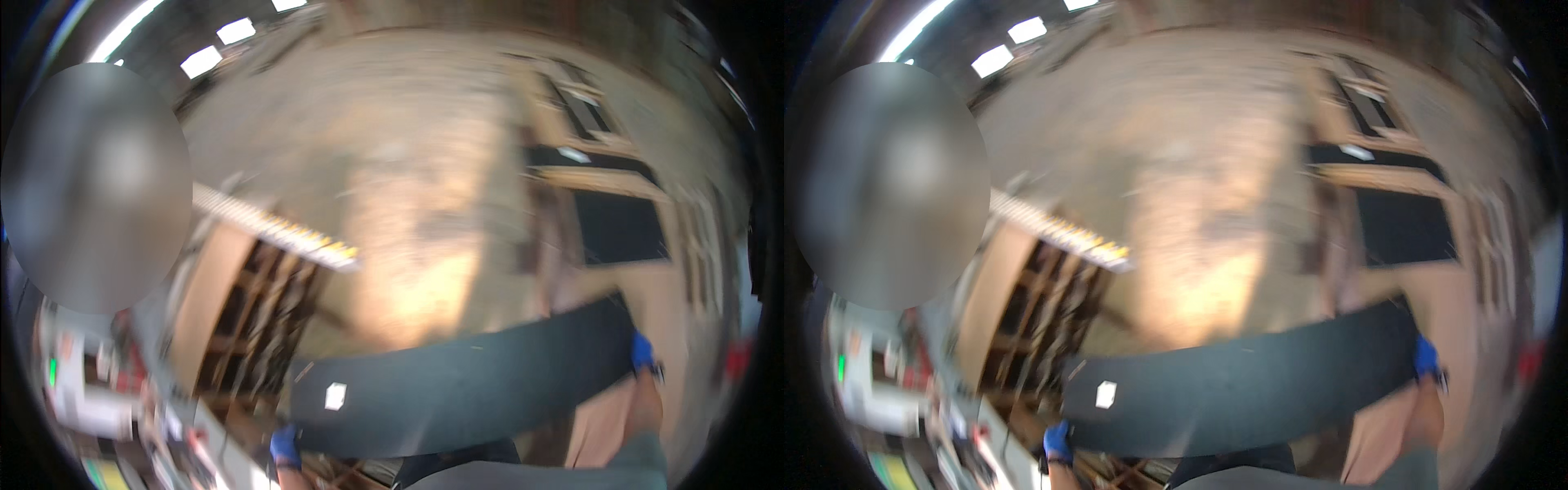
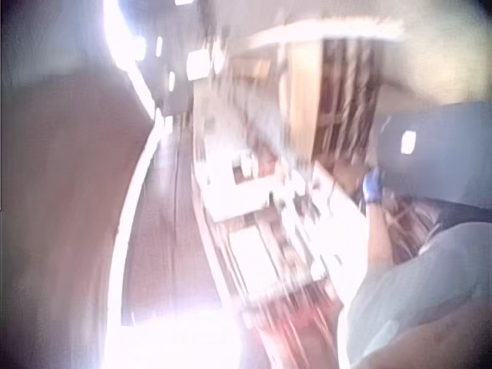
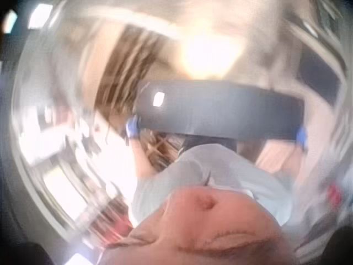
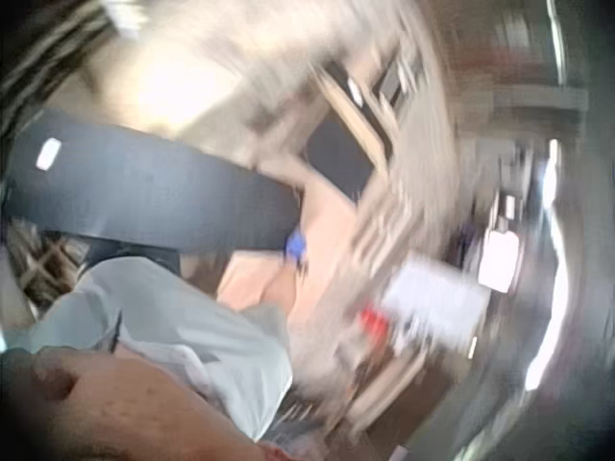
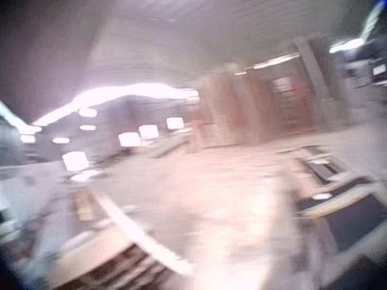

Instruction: Feeding wood panels into an edge-banding machine and organizing them on a work table.

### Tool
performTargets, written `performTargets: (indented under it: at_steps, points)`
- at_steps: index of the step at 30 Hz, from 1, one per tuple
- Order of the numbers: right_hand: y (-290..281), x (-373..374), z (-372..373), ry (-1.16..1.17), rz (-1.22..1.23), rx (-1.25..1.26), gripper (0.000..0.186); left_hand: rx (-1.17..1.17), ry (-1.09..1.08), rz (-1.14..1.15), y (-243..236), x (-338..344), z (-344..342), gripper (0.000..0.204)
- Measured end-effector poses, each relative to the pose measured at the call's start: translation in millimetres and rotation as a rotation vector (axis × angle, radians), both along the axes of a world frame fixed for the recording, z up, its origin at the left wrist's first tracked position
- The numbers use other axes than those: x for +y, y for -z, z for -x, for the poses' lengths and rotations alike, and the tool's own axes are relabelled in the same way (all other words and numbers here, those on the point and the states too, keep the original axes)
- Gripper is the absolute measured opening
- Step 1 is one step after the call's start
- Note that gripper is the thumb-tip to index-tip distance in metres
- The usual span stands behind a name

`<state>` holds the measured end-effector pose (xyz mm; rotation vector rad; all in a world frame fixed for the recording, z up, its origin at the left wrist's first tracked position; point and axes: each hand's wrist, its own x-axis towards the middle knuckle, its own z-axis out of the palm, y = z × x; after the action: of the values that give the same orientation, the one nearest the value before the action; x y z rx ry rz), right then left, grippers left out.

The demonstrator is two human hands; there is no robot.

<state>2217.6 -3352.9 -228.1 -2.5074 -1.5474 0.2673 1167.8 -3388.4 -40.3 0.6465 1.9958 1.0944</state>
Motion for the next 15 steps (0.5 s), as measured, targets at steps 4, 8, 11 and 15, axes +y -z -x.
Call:
performTargets:
  at_steps: [4, 8, 11, 15]
  points:
    - [-15.5, 46.4, 48.1, 0.068, -0.226, 0.326, 0.03, -0.033, -0.309, -0.253, -77.7, -32.2, 43.2, 0.01]
    - [-31.3, 108.0, 138.7, 0.063, -0.266, 0.5, 0.035, -0.386, -0.69, -0.562, -123.9, -116.7, 108.0, 0.011]
    - [-52.4, 166.4, 196.6, -0.033, -0.457, 0.677, 0.042, -0.666, -0.703, -0.981, -117.1, -128.4, 141.9, 0.033]
    - [-136.3, 241.5, 416.8, -0.491, -0.393, 0.446, 0.05, -0.642, -0.84, -1.114, -97.2, -174.2, 189.5, 0.039]
